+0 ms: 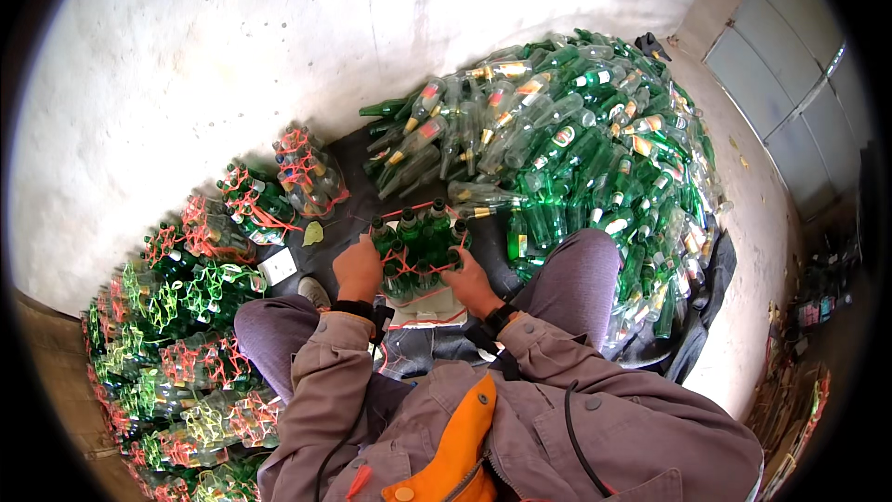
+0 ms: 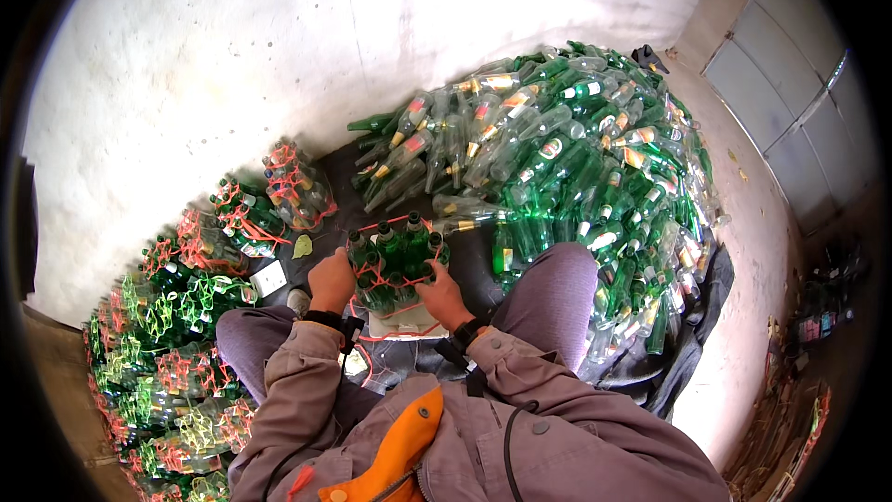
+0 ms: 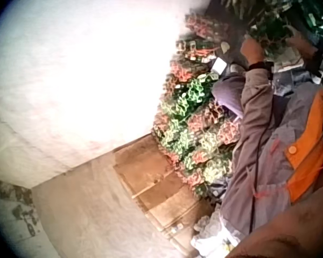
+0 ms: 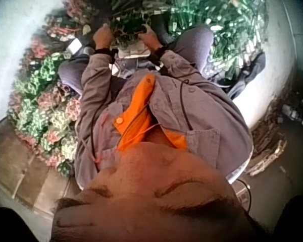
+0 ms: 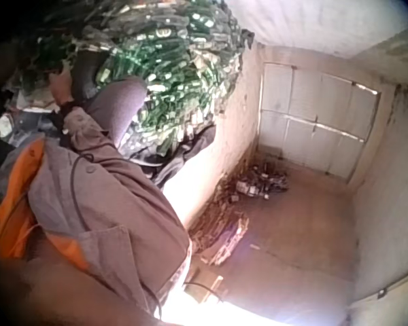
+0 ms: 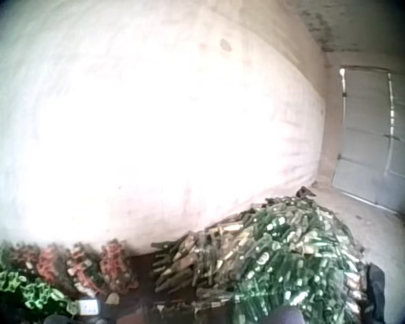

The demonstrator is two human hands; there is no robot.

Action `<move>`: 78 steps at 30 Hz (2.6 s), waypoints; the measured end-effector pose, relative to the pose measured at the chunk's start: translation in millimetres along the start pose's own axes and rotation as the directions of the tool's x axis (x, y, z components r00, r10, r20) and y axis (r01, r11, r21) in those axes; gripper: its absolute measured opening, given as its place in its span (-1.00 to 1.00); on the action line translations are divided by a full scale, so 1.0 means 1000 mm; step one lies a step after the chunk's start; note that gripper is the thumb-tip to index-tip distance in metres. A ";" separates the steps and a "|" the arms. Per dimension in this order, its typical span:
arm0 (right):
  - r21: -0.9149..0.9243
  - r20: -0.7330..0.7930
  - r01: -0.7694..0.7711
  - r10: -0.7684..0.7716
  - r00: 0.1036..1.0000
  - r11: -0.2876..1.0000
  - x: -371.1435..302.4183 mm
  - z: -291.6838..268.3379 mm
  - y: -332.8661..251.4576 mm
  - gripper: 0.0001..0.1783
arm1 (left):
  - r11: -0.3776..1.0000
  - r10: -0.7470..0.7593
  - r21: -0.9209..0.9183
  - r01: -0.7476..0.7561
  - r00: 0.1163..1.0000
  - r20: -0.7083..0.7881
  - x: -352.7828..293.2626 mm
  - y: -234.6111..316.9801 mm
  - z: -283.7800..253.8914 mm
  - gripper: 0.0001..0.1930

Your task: The person sits on the floor and bundles green glass bottles together using red string. They gather bottles from a large pile, arrange them into a small group, and tie the string around the necks to secure them.

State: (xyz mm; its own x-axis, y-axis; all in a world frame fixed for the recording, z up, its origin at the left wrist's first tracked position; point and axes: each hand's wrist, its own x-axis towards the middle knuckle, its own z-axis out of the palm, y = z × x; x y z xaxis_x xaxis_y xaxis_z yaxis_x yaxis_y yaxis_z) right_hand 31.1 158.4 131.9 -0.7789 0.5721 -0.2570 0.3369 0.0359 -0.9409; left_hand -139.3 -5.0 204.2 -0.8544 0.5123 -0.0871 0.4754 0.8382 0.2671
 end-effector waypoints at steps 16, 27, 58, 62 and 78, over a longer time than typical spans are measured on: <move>-0.148 -0.013 0.119 -0.122 0.992 0.982 0.007 -0.001 0.010 -0.46 | 0.747 0.659 -0.060 -0.662 0.750 -0.056 -0.020 0.068 0.052 -0.91; -0.211 -0.047 0.112 -0.125 0.991 0.971 0.003 0.002 0.000 -0.55 | 0.767 0.627 -0.151 -0.624 0.778 -0.030 -0.014 0.064 0.066 -0.89; -0.165 0.019 0.075 -0.073 0.997 0.983 0.016 -0.001 0.019 -0.61 | 0.855 0.492 -0.203 -0.477 0.871 0.024 -0.014 0.073 0.058 -0.88; -0.204 0.026 0.080 -0.076 0.997 0.976 0.015 -0.002 0.016 -0.62 | 0.865 0.468 -0.250 -0.435 0.880 0.086 -0.010 0.072 0.056 -0.86; -0.322 -0.020 0.116 -0.129 0.991 0.940 0.010 0.000 0.010 -0.62 | 0.713 0.671 0.244 -0.657 0.741 0.032 -0.022 0.078 0.028 -0.85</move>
State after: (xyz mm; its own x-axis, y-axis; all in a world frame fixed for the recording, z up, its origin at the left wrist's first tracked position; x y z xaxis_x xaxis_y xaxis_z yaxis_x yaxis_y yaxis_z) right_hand 27.4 164.6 119.9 -0.8049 0.5793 -0.1286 0.3966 0.3639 -0.8428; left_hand -77.4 54.8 199.7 -0.3071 0.9479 0.0845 0.9516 0.3070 0.0139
